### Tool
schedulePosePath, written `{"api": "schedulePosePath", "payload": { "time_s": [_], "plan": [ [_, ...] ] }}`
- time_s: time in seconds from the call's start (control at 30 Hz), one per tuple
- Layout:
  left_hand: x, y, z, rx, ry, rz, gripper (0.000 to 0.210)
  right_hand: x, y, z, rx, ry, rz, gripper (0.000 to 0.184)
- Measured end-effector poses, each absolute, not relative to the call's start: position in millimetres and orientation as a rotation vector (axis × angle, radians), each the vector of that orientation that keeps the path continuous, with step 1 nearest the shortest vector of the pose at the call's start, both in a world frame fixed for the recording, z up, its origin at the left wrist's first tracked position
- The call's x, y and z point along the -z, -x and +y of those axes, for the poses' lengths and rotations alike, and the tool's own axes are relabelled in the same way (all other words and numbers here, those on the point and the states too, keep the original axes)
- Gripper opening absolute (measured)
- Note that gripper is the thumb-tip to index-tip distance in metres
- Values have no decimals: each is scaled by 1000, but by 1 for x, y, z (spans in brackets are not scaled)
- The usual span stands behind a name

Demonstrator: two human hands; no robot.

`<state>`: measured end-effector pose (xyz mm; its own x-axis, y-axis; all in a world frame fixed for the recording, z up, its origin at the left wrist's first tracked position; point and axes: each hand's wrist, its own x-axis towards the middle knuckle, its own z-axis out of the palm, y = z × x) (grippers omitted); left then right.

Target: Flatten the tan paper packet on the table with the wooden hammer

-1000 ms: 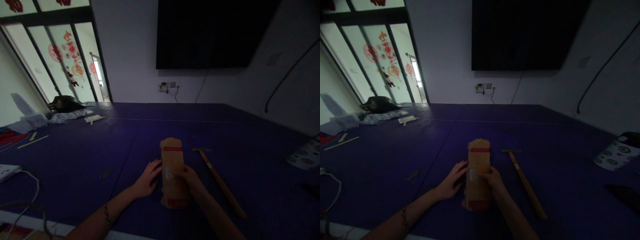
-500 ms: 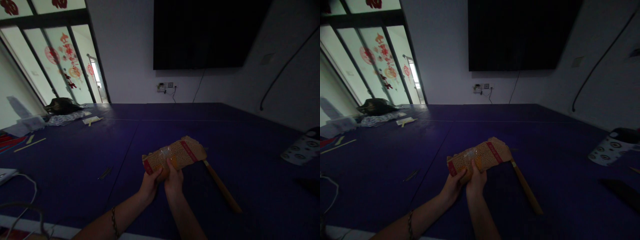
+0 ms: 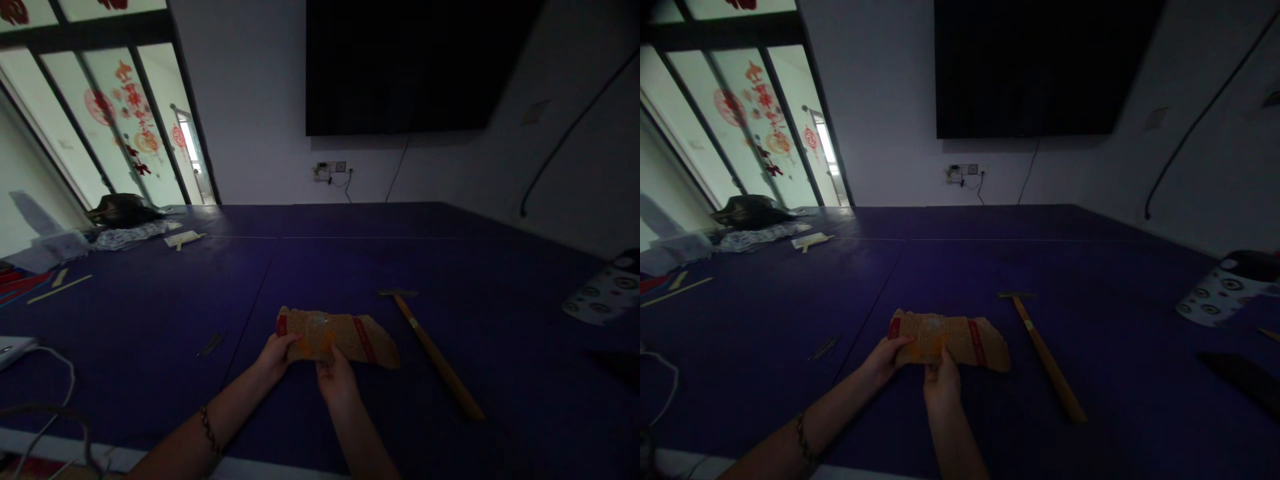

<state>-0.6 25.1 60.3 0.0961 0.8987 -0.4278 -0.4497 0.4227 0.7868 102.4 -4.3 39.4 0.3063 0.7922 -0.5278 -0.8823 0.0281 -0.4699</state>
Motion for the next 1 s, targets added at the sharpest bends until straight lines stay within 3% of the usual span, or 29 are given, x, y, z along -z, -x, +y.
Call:
{"api": "schedulePosePath", "payload": {
  "time_s": [0.27,0.37,0.5,0.6,0.7,1.0],
  "plan": [
    [-57,18,30,-1016,-744,1207,29,-34,-96,1,-1348,839,138,18],
    [-59,24,32,-1103,-771,1336,40,-35,-96,3,-1337,833,141,20],
    [-68,25,29,-1265,-1485,1549,59,-39,-95,5,-1335,830,159,21],
    [-78,18,27,-848,-2304,1124,59,-41,-94,5,-1352,833,157,19],
    [-84,13,27,-487,-2542,836,58,-43,-95,3,-1390,851,147,19],
    [-79,14,36,-362,-2676,739,36,-52,-104,-1,-1448,887,148,20]
  ]
}}
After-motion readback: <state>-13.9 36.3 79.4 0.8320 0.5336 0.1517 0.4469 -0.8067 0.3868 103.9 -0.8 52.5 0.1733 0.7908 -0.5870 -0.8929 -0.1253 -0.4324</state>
